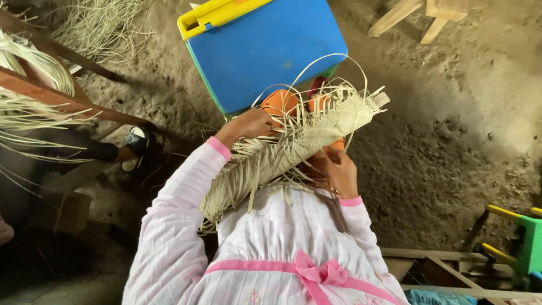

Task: Weaving straw or plant fibers by hand to create a handcrafted product like a hat or mat.

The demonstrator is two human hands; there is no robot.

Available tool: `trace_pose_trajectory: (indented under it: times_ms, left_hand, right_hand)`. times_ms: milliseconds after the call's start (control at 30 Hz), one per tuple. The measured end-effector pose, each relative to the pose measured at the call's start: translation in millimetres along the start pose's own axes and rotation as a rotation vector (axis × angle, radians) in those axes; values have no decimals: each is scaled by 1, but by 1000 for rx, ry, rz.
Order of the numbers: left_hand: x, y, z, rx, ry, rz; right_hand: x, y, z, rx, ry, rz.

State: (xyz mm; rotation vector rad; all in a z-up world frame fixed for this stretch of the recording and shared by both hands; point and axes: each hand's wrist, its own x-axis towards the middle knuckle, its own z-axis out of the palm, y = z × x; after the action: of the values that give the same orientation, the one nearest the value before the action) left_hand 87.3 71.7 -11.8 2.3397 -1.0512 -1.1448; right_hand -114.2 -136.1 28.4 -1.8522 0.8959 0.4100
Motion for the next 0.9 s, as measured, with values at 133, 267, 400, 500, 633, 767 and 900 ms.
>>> trace_pose_trajectory:
  times_ms: [133,267,400,500,633,767,900]
  left_hand:
    - [-78,62,-55,-147,158,1]
    - [-89,65,-44,-147,226,155]
    - [-59,43,3,-68,246,87]
    - [-53,45,15,-40,250,4]
    - [-44,34,35,-5,210,-51]
    - [-43,24,40,9,232,-26]
    - [-55,41,25,-29,213,-28]
  right_hand:
    - [-13,-11,-5,-58,520,-744]
    - [-34,-50,-1,92,350,-739]
    - [-15,-49,31,-19,228,-730]
    - [-22,-72,37,211,28,-655]
    - [2,-64,53,362,-130,-538]
    - [-6,-71,58,439,-119,-499]
    - [-14,-77,56,510,-54,-472]
